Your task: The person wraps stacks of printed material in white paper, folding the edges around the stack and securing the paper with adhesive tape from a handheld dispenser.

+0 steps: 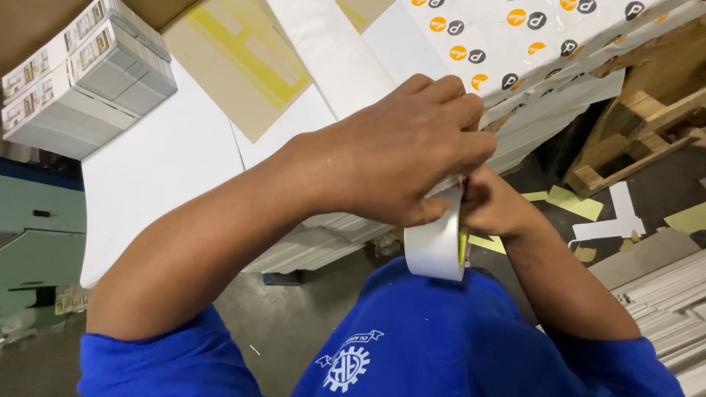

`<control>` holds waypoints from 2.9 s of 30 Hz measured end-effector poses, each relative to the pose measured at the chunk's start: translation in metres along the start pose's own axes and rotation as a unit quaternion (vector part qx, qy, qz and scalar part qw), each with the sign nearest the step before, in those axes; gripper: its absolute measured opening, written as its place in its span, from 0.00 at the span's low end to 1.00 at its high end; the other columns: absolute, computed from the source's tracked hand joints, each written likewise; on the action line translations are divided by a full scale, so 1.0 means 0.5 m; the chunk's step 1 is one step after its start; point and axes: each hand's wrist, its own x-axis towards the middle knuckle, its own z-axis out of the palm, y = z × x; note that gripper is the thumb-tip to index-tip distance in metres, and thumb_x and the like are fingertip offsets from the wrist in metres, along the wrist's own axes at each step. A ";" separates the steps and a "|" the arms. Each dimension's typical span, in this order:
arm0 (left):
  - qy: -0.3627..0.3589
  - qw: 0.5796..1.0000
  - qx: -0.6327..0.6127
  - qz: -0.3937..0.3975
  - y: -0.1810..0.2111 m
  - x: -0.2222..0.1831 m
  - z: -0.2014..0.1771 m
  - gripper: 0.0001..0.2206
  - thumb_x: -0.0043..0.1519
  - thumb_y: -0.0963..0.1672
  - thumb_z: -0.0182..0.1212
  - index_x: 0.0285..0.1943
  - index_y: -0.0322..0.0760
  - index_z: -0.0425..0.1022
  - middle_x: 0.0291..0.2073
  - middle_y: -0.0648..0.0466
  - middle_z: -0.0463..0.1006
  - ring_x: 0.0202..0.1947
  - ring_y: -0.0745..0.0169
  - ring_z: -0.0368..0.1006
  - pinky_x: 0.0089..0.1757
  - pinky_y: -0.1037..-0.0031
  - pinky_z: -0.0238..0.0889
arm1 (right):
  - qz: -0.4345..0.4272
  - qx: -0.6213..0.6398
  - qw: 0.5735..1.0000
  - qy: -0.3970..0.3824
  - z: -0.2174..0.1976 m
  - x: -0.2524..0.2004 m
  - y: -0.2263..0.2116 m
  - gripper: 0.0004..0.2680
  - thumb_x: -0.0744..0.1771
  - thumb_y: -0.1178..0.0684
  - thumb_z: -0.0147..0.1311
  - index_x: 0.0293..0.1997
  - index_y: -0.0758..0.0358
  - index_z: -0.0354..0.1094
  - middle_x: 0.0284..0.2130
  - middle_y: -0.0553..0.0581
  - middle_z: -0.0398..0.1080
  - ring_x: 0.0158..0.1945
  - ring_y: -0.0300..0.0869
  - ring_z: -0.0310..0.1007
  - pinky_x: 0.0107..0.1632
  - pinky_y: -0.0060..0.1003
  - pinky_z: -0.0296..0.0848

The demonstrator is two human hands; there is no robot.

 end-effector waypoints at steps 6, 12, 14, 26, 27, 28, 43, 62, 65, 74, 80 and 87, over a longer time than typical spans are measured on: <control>0.002 0.998 -0.025 -0.062 0.001 -0.008 -0.005 0.17 0.58 0.41 0.65 0.56 0.40 0.73 0.37 0.52 0.82 0.47 0.46 0.74 0.48 0.56 0.62 | -0.057 -0.028 0.998 -0.017 0.022 0.015 -0.049 0.27 0.59 0.64 0.64 0.66 0.64 0.58 0.57 0.55 0.71 0.61 0.41 0.71 0.62 0.39 0.71; -0.039 0.976 -0.092 -0.194 -0.032 0.000 -0.020 0.27 0.55 0.41 0.69 0.65 0.38 0.69 0.29 0.48 0.82 0.35 0.47 0.79 0.38 0.55 0.65 | -0.004 0.001 1.000 -0.026 0.016 0.018 -0.054 0.23 0.62 0.59 0.66 0.63 0.66 0.63 0.51 0.53 0.72 0.54 0.38 0.73 0.58 0.39 0.74; -0.047 0.964 -0.119 -0.232 -0.041 0.005 -0.028 0.28 0.54 0.42 0.71 0.65 0.39 0.69 0.29 0.49 0.83 0.33 0.52 0.80 0.36 0.60 0.67 | -0.003 0.032 0.999 -0.036 0.024 0.021 -0.074 0.24 0.62 0.58 0.66 0.64 0.65 0.61 0.51 0.52 0.71 0.53 0.37 0.72 0.57 0.38 0.73; 0.119 0.962 -0.032 -0.242 -0.071 -0.103 -0.031 0.19 0.56 0.45 0.75 0.53 0.33 0.78 0.41 0.47 0.79 0.45 0.50 0.75 0.47 0.61 0.66 | 0.055 0.044 0.997 -0.012 0.021 0.014 -0.077 0.29 0.61 0.58 0.66 0.69 0.64 0.58 0.55 0.59 0.74 0.56 0.43 0.74 0.56 0.42 0.75; 0.159 0.973 0.045 -0.163 -0.067 -0.126 -0.017 0.22 0.53 0.41 0.75 0.57 0.33 0.77 0.52 0.41 0.79 0.57 0.42 0.72 0.56 0.57 0.64 | 0.053 0.056 0.997 -0.014 0.016 0.012 -0.070 0.29 0.61 0.59 0.66 0.70 0.65 0.58 0.56 0.62 0.73 0.57 0.45 0.74 0.56 0.44 0.75; 0.159 0.973 0.045 -0.163 -0.059 -0.144 -0.001 0.22 0.53 0.41 0.75 0.57 0.33 0.77 0.52 0.41 0.79 0.57 0.42 0.72 0.56 0.57 0.64 | 0.053 0.056 0.997 -0.014 0.020 0.018 -0.079 0.29 0.61 0.59 0.66 0.70 0.65 0.58 0.56 0.62 0.73 0.57 0.45 0.74 0.56 0.44 0.75; 0.207 0.887 0.214 -0.352 -0.022 -0.170 0.216 0.44 0.58 0.55 0.81 0.77 0.35 0.60 0.79 0.45 0.55 0.81 0.44 0.46 0.73 0.37 0.40 | 0.001 0.087 0.996 0.005 0.027 0.017 -0.107 0.23 0.67 0.58 0.60 0.70 0.74 0.59 0.66 0.70 0.67 0.68 0.51 0.71 0.69 0.46 0.73; 0.232 0.893 0.154 -0.352 -0.029 -0.177 0.235 0.43 0.58 0.48 0.83 0.80 0.45 0.58 0.80 0.52 0.54 0.82 0.49 0.45 0.74 0.45 0.45 | 0.240 0.243 0.938 0.051 0.028 -0.001 0.050 0.15 0.69 0.50 0.50 0.60 0.67 0.62 0.41 0.70 0.75 0.39 0.56 0.81 0.38 0.50 0.84; 0.228 0.892 0.157 -0.359 -0.026 -0.175 0.231 0.43 0.58 0.49 0.83 0.80 0.46 0.58 0.79 0.53 0.54 0.81 0.49 0.45 0.75 0.44 0.45 | 0.256 0.220 0.941 0.030 0.029 0.008 0.043 0.16 0.70 0.45 0.48 0.62 0.66 0.60 0.40 0.76 0.75 0.35 0.59 0.80 0.35 0.50 0.82; 0.254 0.905 0.138 -0.312 0.003 -0.170 0.184 0.33 0.59 0.45 0.76 0.73 0.33 0.66 0.76 0.45 0.60 0.78 0.41 0.50 0.69 0.44 0.48 | 0.218 0.348 0.912 -0.018 0.035 0.026 0.050 0.18 0.69 0.48 0.51 0.66 0.63 0.59 0.49 0.72 0.73 0.45 0.60 0.80 0.42 0.54 0.82; 0.268 0.901 0.195 -0.278 -0.045 -0.169 0.206 0.31 0.53 0.47 0.76 0.64 0.29 0.70 0.68 0.39 0.70 0.72 0.34 0.60 0.64 0.46 0.57 | 0.091 0.075 0.993 -0.007 0.019 0.044 0.148 0.16 0.69 0.60 0.58 0.65 0.65 0.63 0.53 0.55 0.73 0.53 0.38 0.72 0.55 0.37 0.75; 0.248 0.904 0.244 -0.249 -0.066 -0.175 0.197 0.31 0.49 0.48 0.76 0.56 0.23 0.73 0.60 0.32 0.73 0.66 0.29 0.64 0.62 0.45 0.62 | 0.094 0.147 0.985 -0.010 0.033 0.030 0.176 0.13 0.69 0.58 0.60 0.59 0.69 0.64 0.46 0.54 0.72 0.50 0.37 0.69 0.52 0.37 0.73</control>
